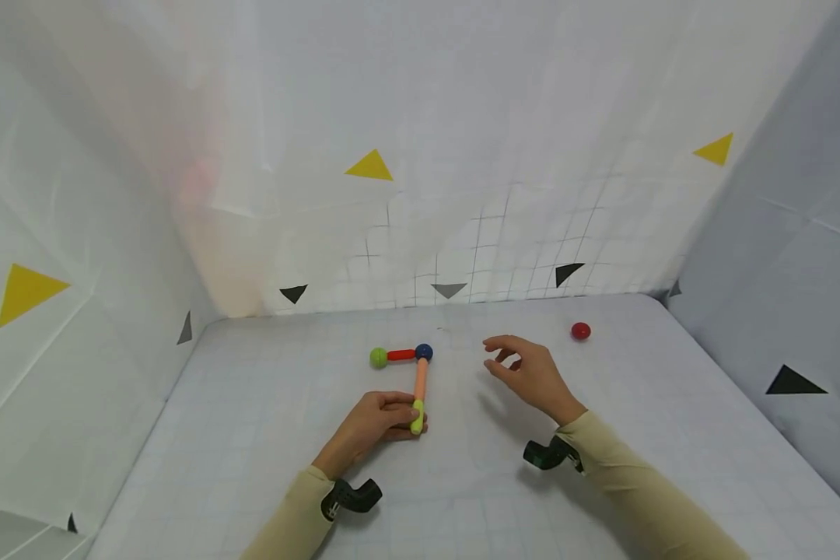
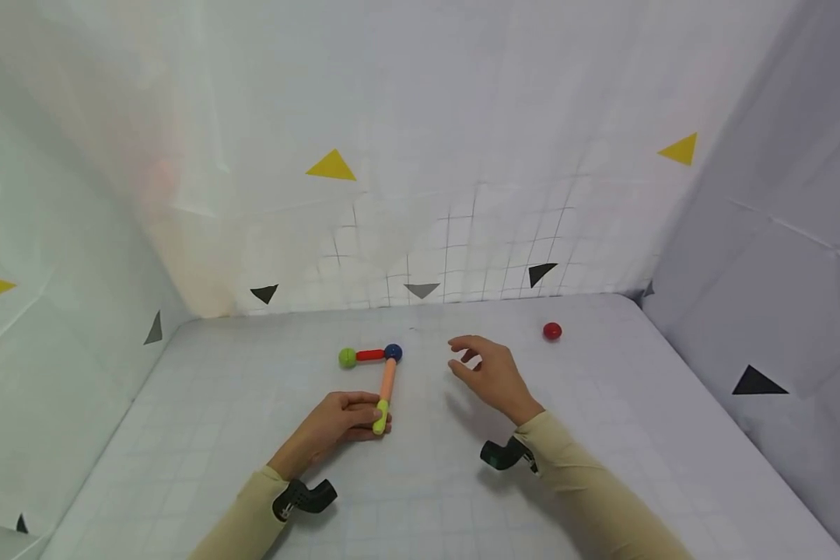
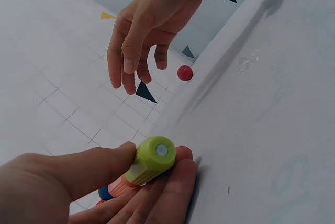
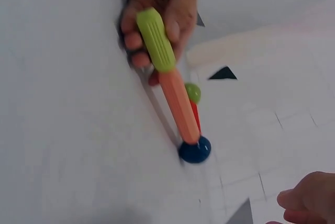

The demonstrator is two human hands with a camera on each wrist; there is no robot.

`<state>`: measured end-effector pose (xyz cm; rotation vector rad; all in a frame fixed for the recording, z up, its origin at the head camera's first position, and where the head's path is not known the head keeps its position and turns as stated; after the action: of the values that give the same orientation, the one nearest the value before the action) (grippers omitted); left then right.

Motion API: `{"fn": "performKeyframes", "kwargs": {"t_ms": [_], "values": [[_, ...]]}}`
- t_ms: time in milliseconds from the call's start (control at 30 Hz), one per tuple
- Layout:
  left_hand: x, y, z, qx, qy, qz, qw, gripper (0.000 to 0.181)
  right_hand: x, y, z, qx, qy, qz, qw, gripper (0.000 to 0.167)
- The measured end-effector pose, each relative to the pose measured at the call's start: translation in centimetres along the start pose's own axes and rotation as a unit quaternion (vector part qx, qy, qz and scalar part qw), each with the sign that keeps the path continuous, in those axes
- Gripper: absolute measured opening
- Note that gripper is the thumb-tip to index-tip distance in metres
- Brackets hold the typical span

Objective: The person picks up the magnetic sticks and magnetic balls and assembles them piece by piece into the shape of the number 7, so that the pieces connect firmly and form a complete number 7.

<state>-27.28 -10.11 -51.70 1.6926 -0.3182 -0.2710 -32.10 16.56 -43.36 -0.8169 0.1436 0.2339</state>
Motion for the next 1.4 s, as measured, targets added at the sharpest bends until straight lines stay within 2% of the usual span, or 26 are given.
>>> {"fn": "performKeyframes", "kwargs": {"t_ms": [233, 467, 633, 833, 1000, 1400], "values": [[0.0, -0.1, -0.1, 0.003, 0.0, 0.006, 1.0, 0.046, -1.2, 1.7, 2.7, 0.01, 0.044, -0.018, 0.9988, 0.032], [0.0, 0.0, -0.1, -0.003, 0.003, 0.011, 0.9999, 0.046, -1.8, 2.6, 5.4, 0.024, 0.104, 0.008, 0.9943, 0.029], [0.1, 0.0, 0.0, -0.004, 0.009, 0.017, 0.9998, 0.045, -2.6, 4.1, 6.8, 0.037, 0.119, -0.013, 0.9922, 0.029], [0.0, 0.0, 0.0, -0.006, 0.012, 0.016, 0.9998, 0.046, -3.7, 6.4, 8.2, 0.057, 0.114, -0.068, 0.9896, 0.03], [-0.1, -0.1, -0.1, -0.008, 0.011, 0.017, 0.9998, 0.047, -4.3, 8.7, 9.1, 0.076, 0.095, -0.113, 0.9861, 0.033], [-0.2, -0.1, 0.0, -0.016, 0.014, 0.022, 0.9995, 0.046, -5.9, 13.0, 9.8, 0.12, 0.042, -0.155, 0.9797, 0.034]]}}
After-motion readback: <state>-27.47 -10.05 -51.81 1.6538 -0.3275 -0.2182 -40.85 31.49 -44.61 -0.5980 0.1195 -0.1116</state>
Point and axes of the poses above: each hand's wrist, its own x-axis away from the middle knuckle, its own z-axis out of the back of the hand, y = z × x, the point moved 6 cm from there along -x, towards the middle knuckle, and after that the axes turned 15 degrees about -z, right-handed, at the moved point
